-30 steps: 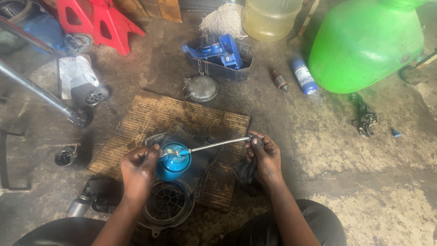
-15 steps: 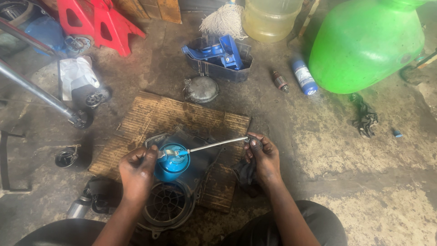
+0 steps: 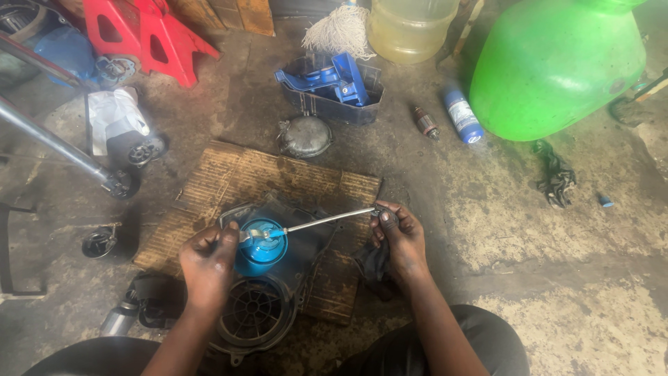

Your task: The person sits on the floor and cleans a dark mechanical housing part. They use a blue spray can to apply liquid and a cloth to wipe the surface, focusing on the exterior and the circular vent area. The person repeatedly sprays and wipes the part, turning it over to clean different sides.

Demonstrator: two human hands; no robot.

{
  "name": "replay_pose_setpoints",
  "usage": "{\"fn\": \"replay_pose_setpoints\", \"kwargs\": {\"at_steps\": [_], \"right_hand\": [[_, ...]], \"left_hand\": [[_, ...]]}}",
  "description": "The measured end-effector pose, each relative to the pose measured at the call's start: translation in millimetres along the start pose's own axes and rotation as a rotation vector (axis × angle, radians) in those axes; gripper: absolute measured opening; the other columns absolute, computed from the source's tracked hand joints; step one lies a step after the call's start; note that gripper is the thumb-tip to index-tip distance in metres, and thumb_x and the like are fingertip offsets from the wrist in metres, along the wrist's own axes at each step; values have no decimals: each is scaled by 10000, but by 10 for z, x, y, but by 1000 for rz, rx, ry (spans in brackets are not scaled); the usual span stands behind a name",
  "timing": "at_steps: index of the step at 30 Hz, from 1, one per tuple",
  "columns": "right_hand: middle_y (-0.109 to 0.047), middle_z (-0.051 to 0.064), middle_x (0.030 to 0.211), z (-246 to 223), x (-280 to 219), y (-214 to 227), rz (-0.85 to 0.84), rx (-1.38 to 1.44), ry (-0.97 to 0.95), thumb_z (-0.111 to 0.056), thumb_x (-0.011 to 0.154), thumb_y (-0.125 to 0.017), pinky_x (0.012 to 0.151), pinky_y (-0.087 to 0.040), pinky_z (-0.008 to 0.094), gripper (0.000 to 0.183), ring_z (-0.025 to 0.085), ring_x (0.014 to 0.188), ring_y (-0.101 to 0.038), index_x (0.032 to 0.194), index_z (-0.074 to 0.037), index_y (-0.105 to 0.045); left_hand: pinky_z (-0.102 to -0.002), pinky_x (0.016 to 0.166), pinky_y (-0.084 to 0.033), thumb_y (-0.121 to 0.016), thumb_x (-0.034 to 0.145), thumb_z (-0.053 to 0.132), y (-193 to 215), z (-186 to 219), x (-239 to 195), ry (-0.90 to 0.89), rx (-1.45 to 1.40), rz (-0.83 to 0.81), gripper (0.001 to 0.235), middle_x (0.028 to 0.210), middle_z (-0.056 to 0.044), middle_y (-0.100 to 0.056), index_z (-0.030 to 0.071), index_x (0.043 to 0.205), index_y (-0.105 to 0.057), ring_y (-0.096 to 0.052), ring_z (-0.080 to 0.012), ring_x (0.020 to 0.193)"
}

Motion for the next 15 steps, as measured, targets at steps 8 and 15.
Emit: {"fn": "replay_pose_setpoints", "kwargs": {"at_steps": [8, 15], "right_hand": [[-677, 80, 867, -368, 122, 335, 89, 138, 114, -17, 987, -599, 602, -496, 281, 220, 123, 690, -571, 1191, 15, -672], [-682, 59, 869, -493, 261, 932, 283, 66, 135, -60, 945, -675, 625, -499, 257, 272, 127, 688, -588, 1204, 21, -691]], "left_hand": [[-260, 656, -449, -705, 937, 128, -401, -530, 419, -20, -195, 93, 162, 769, 16, -652, 70, 786, -704, -549, -74, 697], [-241, 699, -468, -709, 929, 63, -1871, -1162, 940, 43, -613, 20, 94, 813, 27, -669, 73, 838, -691, -598, -60, 749]]}}
Point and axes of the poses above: each hand's wrist, its own x-axis towards the middle knuckle, its own y-axis out of the back of the hand, z = x × y, the point moved 10 cm from there along x, towards the middle knuckle
